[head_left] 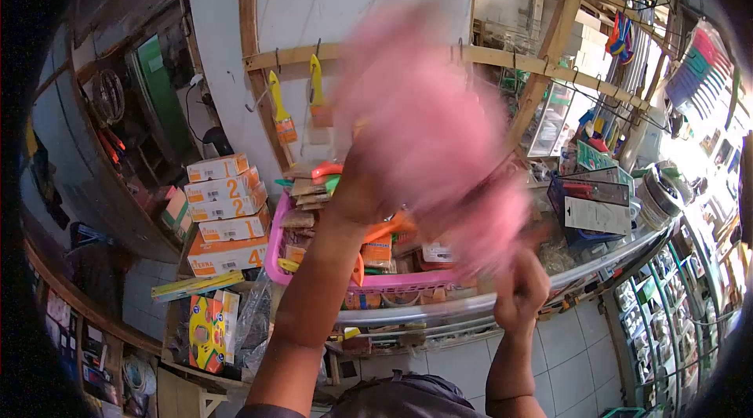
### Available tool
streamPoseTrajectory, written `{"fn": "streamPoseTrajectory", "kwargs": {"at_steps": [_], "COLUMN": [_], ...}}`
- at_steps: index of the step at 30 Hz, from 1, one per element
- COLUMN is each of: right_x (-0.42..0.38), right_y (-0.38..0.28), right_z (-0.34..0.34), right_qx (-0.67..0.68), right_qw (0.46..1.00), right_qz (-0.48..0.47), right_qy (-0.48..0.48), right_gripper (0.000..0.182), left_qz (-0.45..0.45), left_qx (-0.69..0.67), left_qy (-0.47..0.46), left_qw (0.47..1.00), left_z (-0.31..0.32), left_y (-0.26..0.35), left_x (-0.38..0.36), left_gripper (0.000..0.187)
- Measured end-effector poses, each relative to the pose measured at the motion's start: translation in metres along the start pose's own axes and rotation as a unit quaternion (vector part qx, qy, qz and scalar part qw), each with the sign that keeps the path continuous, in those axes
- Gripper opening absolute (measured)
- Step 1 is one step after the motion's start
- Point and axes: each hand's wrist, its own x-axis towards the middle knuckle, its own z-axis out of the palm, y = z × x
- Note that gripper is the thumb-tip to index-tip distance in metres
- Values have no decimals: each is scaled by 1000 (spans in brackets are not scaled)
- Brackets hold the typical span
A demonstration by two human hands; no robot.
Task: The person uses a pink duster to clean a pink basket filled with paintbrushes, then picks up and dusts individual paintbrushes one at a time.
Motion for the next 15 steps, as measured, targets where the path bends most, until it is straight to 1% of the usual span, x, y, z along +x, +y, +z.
{"fn": "streamPoseTrajectory", "kwargs": {"at_steps": [1, 2, 5, 6, 7, 9, 10, 12, 13, 14, 15], "right_x": [-4, -8, 3, 9, 6, -2, -2, 2, 3, 6, 6], "right_y": [4, 5, -18, -22, -17, -4, -6, -13, -14, -11, -7], "right_z": [-1, -7, -3, -3, 0, 7, 7, 2, 0, 3, 8], "right_qx": [5, -16, -25, -29, -5, 43, 44, -10, -37, -38, 0], "right_qw": [998, 997, 994, 991, 998, 994, 993, 999, 993, 991, 999], "right_qz": [59, 72, -77, -93, -30, 95, 98, -21, -79, -109, -41], "right_qy": [30, -8, -79, -87, -46, 36, 42, -38, -77, -62, -12], "right_gripper": [23, 24, 18, 15, 17, 21, 23, 21, 21, 24, 24], "left_qz": [9, 16, -29, -5, 22, 77, 45, -31, -20, -11, 15], "left_qx": [18, -48, -53, -21, 16, 88, 77, -77, -29, 19, 66], "left_qy": [30, -41, -78, -5, 8, 34, 10, -19, -6, 7, 5], "left_qw": [999, 998, 995, 1000, 1000, 993, 996, 996, 999, 1000, 998], "left_z": [3, 6, 2, 15, 13, 3, 0, 5, 8, 11, 5], "left_y": [2, 2, 9, 9, 7, -2, 0, 12, 9, 6, 4], "left_x": [-3, 3, 5, 1, 2, 4, 2, 0, 0, 0, 1], "left_gripper": [60, 57, 52, 59, 59, 58, 55, 52, 53, 54, 55]}}
